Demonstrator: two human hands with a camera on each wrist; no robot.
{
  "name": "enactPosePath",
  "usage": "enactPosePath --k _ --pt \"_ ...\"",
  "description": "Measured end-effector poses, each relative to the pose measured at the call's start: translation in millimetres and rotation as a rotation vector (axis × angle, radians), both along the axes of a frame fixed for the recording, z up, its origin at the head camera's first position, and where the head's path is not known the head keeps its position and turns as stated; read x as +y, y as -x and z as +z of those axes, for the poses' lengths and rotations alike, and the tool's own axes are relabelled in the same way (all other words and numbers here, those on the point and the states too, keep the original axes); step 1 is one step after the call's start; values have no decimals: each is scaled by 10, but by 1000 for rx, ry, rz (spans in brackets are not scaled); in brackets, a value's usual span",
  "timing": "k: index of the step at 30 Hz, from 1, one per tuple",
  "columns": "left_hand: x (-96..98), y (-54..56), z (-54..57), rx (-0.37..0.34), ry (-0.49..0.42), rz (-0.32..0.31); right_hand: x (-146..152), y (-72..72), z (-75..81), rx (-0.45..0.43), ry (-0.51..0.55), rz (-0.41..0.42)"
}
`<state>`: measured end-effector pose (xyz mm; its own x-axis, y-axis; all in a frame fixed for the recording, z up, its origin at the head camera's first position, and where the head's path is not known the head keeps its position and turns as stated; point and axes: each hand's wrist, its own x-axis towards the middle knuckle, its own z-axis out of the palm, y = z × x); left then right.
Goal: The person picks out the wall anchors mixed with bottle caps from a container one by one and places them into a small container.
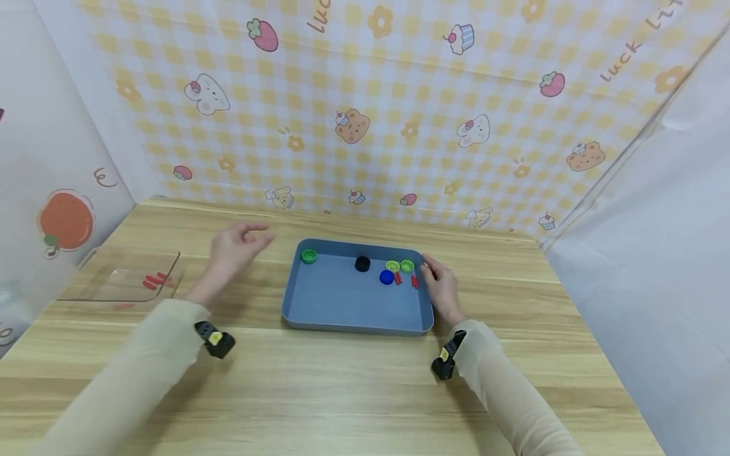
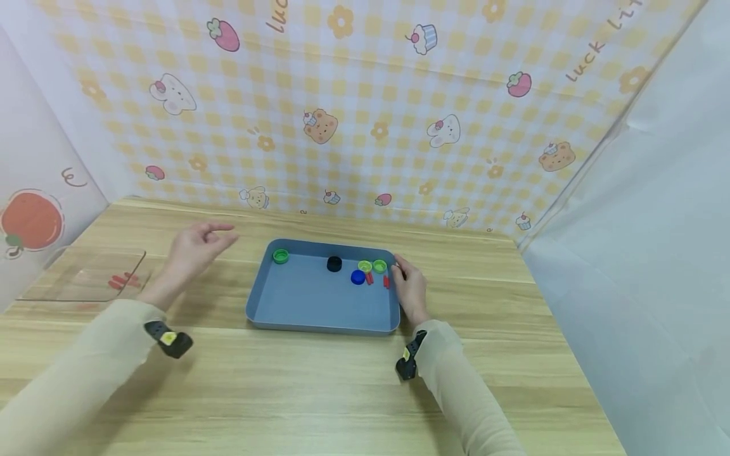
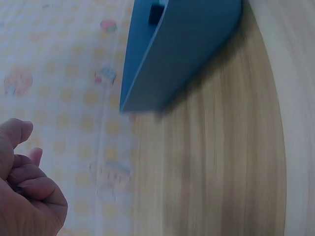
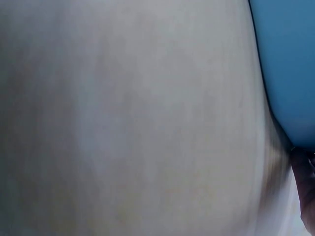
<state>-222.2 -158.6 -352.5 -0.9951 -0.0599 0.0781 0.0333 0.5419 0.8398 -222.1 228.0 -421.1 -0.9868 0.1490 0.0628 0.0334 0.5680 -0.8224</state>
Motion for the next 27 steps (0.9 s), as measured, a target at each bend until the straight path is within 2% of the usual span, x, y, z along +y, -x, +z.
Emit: enactPosePath --k 4,8,15,20,27 --pt "401 59 -92 -14 -65 -76 4 5 -9 4 3 -1" --pt "809 82 -158 -52 -85 -133 18 15 -18 6 5 1" --pt "1400 118 -316 -65 -35 -201 28 22 -22 -1 20 1" --pt "1674 128 -405 -59 -29 -240 21 25 -21 -2 22 7" --pt "1889 121 -455 -75 -35 -261 16 40 -25 -3 28 1"
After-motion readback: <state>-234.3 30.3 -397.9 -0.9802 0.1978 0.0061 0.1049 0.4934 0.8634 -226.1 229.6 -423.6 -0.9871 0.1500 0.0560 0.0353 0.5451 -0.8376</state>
